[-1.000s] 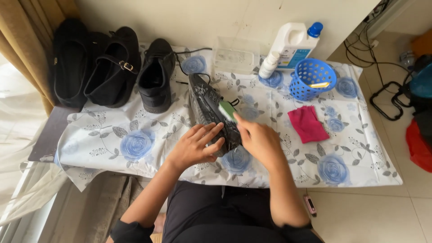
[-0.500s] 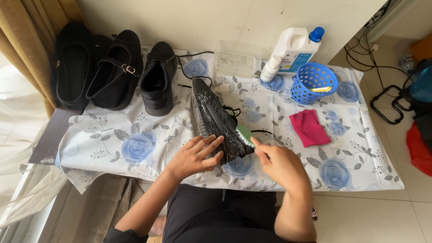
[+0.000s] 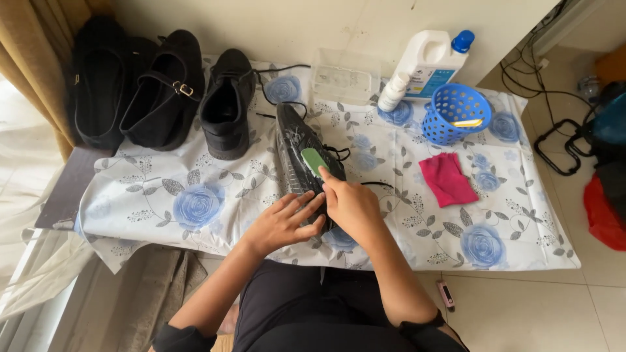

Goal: The person scrubs a black shoe with a green brush, focusing on the sole and the upper parts. They rotate the shoe to clean different areas, including the heel and the toe box, while holding it on a table.

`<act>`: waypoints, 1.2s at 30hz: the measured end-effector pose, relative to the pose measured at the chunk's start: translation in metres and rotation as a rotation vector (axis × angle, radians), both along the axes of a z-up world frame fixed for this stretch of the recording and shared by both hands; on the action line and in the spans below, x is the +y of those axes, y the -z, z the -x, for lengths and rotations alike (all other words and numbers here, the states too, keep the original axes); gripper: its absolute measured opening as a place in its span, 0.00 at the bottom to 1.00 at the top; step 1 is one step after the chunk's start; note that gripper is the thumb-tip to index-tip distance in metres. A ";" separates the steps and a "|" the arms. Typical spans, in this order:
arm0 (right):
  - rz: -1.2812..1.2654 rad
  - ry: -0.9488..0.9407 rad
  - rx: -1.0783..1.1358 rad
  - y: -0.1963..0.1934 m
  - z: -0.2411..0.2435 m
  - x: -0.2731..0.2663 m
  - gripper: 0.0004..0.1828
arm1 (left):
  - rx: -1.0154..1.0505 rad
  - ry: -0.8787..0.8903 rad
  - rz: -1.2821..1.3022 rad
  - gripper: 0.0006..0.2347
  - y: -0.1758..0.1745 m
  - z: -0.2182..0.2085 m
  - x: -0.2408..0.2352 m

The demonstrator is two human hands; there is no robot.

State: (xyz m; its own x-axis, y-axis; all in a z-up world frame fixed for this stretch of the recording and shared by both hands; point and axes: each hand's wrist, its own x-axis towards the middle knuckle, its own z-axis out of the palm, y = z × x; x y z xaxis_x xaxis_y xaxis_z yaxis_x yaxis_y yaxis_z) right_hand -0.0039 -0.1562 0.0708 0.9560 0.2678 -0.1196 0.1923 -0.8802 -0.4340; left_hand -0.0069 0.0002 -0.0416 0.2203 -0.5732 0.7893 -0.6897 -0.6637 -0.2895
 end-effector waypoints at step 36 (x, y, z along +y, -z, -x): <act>-0.747 0.100 -0.876 0.025 -0.030 -0.048 0.19 | 0.273 -0.126 0.739 0.30 -0.131 -0.063 0.016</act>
